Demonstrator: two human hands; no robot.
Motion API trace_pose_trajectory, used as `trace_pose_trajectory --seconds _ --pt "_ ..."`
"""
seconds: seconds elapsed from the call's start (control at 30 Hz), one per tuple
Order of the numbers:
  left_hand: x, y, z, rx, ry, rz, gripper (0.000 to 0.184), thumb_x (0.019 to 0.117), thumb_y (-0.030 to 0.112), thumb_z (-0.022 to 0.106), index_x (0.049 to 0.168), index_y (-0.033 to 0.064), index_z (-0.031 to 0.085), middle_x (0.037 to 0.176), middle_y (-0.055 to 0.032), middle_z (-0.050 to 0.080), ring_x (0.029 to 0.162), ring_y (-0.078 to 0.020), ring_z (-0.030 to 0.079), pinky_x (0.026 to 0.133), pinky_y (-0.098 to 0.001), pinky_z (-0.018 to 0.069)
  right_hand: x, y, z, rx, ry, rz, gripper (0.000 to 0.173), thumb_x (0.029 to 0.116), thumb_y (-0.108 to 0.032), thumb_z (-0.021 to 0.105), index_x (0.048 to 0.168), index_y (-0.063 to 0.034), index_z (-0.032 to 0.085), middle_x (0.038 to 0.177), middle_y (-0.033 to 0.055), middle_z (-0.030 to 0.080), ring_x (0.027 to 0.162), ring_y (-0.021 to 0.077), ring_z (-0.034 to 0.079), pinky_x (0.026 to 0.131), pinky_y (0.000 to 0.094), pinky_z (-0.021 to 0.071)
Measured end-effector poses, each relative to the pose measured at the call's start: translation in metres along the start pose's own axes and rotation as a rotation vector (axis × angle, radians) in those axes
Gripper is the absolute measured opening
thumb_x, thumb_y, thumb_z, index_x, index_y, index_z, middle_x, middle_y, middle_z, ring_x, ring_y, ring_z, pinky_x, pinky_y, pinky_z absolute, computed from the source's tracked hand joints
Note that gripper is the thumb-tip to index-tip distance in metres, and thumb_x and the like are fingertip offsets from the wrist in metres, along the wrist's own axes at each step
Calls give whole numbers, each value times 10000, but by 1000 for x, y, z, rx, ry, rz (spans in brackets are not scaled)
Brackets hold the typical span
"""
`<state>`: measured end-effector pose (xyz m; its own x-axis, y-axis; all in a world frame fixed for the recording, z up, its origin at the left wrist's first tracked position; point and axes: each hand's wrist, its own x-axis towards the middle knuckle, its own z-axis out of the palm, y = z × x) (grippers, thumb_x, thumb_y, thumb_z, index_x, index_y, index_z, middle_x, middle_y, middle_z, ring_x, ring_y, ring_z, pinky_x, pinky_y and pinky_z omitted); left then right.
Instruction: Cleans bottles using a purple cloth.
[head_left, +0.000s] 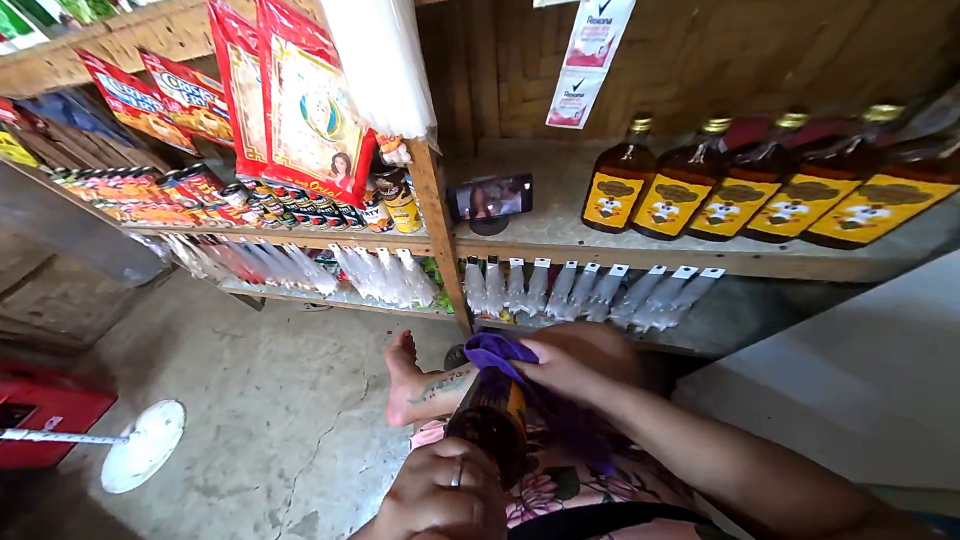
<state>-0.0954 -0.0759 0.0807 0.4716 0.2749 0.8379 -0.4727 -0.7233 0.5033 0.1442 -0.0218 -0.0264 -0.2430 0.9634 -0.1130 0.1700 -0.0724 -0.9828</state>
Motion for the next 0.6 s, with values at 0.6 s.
trace_pose_trajectory --seconds 0.6 --pt "-116 -22 -24 179 -4 -69 405 1055 457 447 781 174 538 653 -8 546 643 -138 555 682 -302 487 32 -30 115 -344 -642 -387 438 1064 -226 512 1450 -21 546 1422 199 592 1366 313 526 1169 516 354"
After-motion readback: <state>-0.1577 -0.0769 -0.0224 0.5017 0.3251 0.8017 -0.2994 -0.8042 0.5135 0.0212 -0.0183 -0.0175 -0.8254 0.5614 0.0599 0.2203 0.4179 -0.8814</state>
